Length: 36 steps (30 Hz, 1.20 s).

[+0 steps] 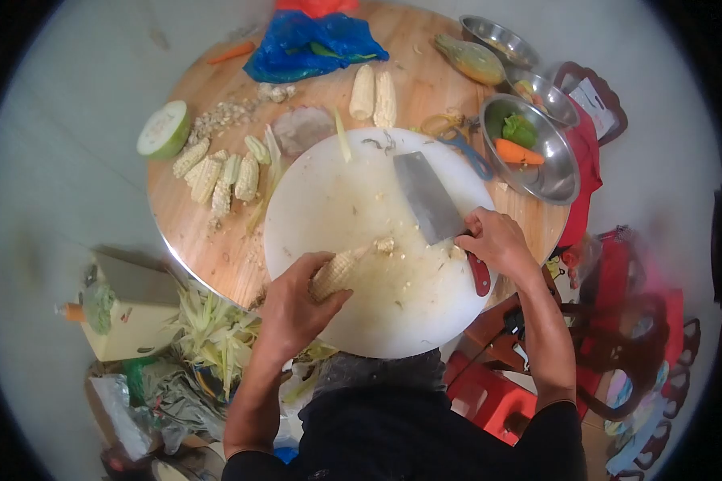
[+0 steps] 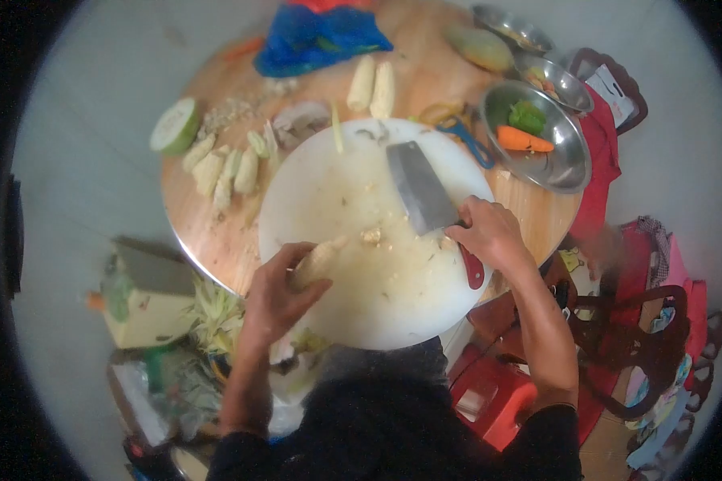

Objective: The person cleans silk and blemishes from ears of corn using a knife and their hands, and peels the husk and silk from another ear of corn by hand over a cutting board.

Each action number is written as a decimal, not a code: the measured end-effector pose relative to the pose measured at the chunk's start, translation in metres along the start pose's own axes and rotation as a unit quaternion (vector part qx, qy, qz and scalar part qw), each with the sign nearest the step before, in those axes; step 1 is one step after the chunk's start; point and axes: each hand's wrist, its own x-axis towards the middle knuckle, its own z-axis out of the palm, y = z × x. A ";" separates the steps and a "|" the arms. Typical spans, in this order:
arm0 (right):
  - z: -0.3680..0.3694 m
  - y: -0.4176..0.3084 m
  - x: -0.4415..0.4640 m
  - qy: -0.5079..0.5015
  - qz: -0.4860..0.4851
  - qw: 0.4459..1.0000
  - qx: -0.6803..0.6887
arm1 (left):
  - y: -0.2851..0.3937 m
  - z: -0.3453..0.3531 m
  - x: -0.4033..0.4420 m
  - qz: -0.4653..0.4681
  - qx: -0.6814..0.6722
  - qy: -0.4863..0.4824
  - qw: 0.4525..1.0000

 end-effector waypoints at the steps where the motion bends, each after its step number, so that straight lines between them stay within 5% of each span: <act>1: 0.001 0.000 0.001 -0.005 -0.010 0.999 -0.032 | -0.002 0.005 -0.002 -0.001 0.000 -0.004 1.000; 3: 0.007 0.004 0.004 0.009 -0.023 0.999 -0.038 | -0.010 0.018 -0.006 0.092 0.155 0.082 0.980; 6: 0.006 0.012 0.014 0.004 -0.034 0.999 -0.027 | -0.022 0.029 -0.009 0.145 0.215 0.110 0.959; 12: -0.013 -0.032 -0.022 -0.102 0.099 0.965 0.219 | -0.019 0.022 -0.023 0.107 0.220 0.110 0.963; 14: 0.011 -0.033 -0.041 0.045 -0.039 0.975 0.216 | -0.024 0.022 -0.025 0.101 0.212 0.103 0.967; 20: 0.045 -0.083 -0.064 0.069 -0.154 0.967 0.193 | -0.011 0.022 -0.029 0.069 0.181 0.084 0.978; 34: 0.058 -0.099 -0.059 0.091 -0.226 0.960 0.136 | -0.012 0.022 -0.027 0.042 0.147 0.097 0.983; 36: 0.043 -0.109 -0.062 0.189 -0.244 0.934 0.177 | -0.013 0.022 -0.027 0.019 0.126 0.102 0.987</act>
